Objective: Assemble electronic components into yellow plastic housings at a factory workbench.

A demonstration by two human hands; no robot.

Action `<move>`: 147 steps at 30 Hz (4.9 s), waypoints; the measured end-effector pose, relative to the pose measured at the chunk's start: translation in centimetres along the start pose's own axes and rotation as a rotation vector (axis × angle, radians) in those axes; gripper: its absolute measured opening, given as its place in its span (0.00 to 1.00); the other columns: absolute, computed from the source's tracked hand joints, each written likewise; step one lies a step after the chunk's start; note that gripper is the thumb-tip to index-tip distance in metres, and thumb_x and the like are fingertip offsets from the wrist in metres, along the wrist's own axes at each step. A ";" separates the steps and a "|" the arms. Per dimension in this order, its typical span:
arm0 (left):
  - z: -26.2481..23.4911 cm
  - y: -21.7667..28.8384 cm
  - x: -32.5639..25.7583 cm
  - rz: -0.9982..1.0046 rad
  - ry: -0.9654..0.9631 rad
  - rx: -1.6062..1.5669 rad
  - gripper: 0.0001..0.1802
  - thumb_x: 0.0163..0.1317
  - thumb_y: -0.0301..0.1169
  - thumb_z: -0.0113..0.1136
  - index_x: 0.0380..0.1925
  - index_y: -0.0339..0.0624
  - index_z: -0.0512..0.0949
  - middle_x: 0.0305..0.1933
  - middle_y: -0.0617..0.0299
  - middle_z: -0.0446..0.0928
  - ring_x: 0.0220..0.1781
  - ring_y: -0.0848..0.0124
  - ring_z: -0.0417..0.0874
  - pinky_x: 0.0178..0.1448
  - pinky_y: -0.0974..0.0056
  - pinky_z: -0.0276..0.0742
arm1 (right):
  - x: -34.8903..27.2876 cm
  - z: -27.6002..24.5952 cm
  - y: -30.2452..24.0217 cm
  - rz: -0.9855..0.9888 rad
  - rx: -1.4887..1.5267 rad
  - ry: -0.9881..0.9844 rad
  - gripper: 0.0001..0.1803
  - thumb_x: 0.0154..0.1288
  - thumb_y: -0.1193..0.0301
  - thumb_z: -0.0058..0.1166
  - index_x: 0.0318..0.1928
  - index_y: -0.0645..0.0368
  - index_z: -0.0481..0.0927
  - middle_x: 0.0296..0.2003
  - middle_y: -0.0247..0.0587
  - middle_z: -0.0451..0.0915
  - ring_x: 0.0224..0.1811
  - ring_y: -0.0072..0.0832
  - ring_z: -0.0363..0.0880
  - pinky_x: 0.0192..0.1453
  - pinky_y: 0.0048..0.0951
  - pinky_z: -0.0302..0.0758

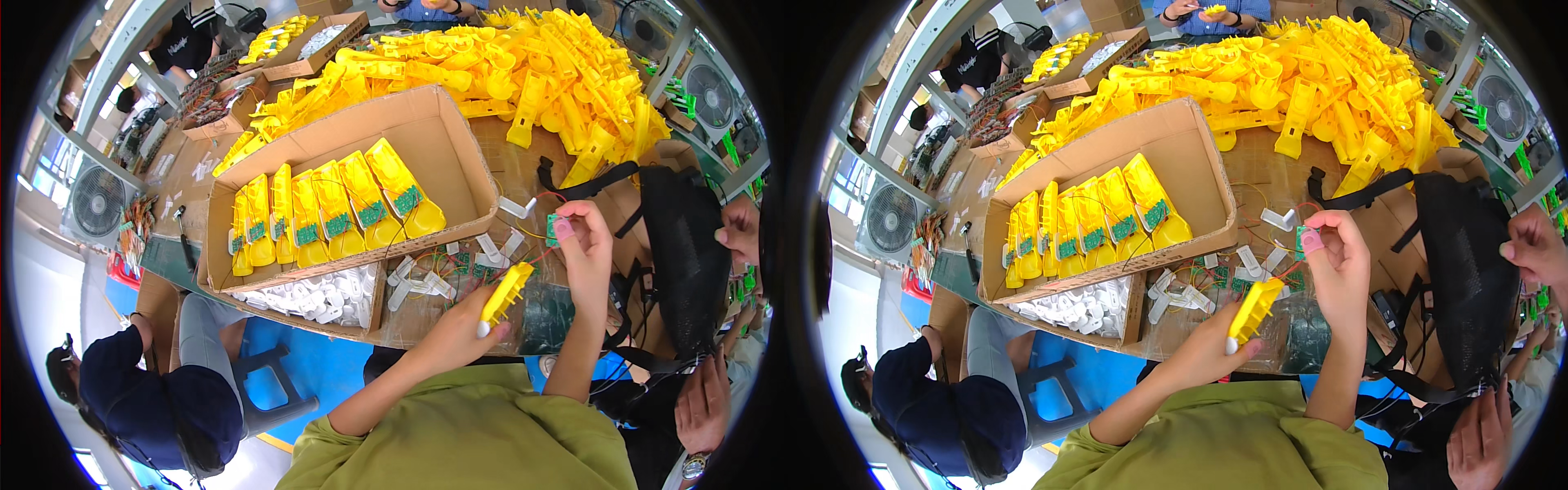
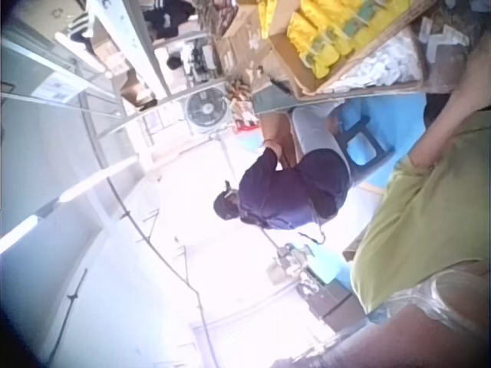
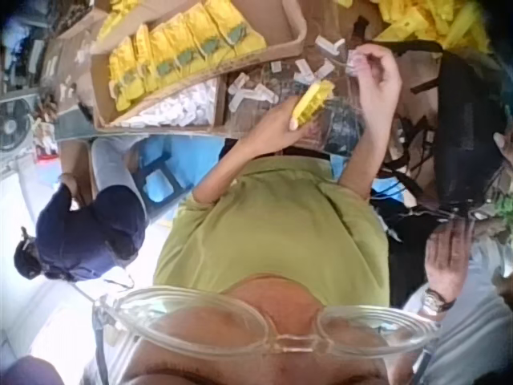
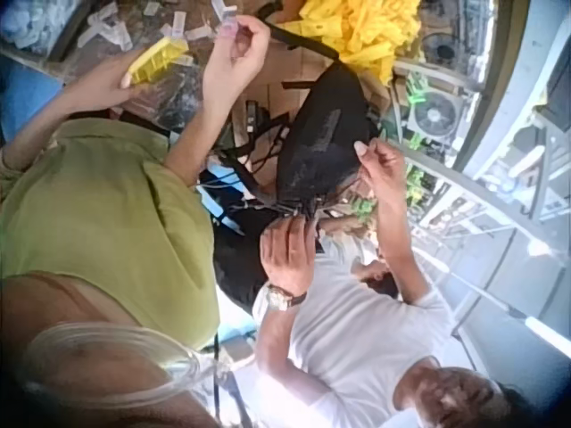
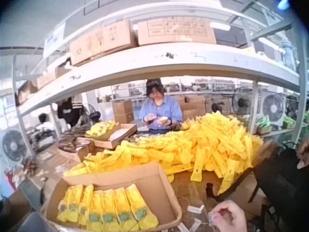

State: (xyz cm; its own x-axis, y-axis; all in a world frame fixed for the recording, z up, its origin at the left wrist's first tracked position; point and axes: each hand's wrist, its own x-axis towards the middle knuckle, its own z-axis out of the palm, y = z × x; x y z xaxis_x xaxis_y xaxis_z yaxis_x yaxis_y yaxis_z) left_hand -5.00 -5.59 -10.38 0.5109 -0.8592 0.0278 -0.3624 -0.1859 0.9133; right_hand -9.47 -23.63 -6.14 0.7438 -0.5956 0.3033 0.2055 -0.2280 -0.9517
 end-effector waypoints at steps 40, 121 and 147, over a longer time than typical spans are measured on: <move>-4.8 6.8 0.3 0.304 0.234 -0.441 0.17 0.54 0.25 0.57 0.44 0.35 0.70 0.40 0.60 0.73 0.42 0.73 0.74 0.46 0.69 0.69 | -3.1 1.5 -7.6 0.332 0.596 -0.506 0.19 0.62 0.68 0.46 0.50 0.63 0.61 0.23 0.36 0.73 0.18 0.16 0.67 0.21 0.16 0.61; -3.4 -6.5 -18.6 -0.744 -0.999 0.223 0.19 0.61 0.41 0.41 0.29 0.37 0.76 0.24 0.54 0.77 0.27 0.64 0.79 0.34 0.62 0.73 | -18.2 -11.7 5.3 1.876 -0.860 -1.961 0.43 0.55 0.37 0.35 0.46 0.70 0.71 0.35 0.56 0.77 0.37 0.38 0.79 0.44 0.35 0.74; 1.3 -10.6 -37.2 -1.681 -0.208 -0.715 0.18 0.64 0.41 0.41 0.38 0.36 0.72 0.22 0.60 0.76 0.23 0.71 0.77 0.32 0.67 0.74 | -28.7 -14.5 3.8 1.846 0.124 -0.238 0.13 0.58 0.67 0.48 0.41 0.60 0.75 0.39 0.42 0.78 0.41 0.33 0.77 0.48 0.33 0.72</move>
State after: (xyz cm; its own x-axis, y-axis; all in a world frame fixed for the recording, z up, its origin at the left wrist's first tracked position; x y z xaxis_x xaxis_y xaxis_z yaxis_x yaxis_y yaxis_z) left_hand -21.18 27.66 -21.63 -0.1736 -0.0498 -0.9836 0.7593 -0.6427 -0.1015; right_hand -39.28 -18.58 -17.73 0.1121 0.1158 -0.9869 -0.8308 0.5557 -0.0292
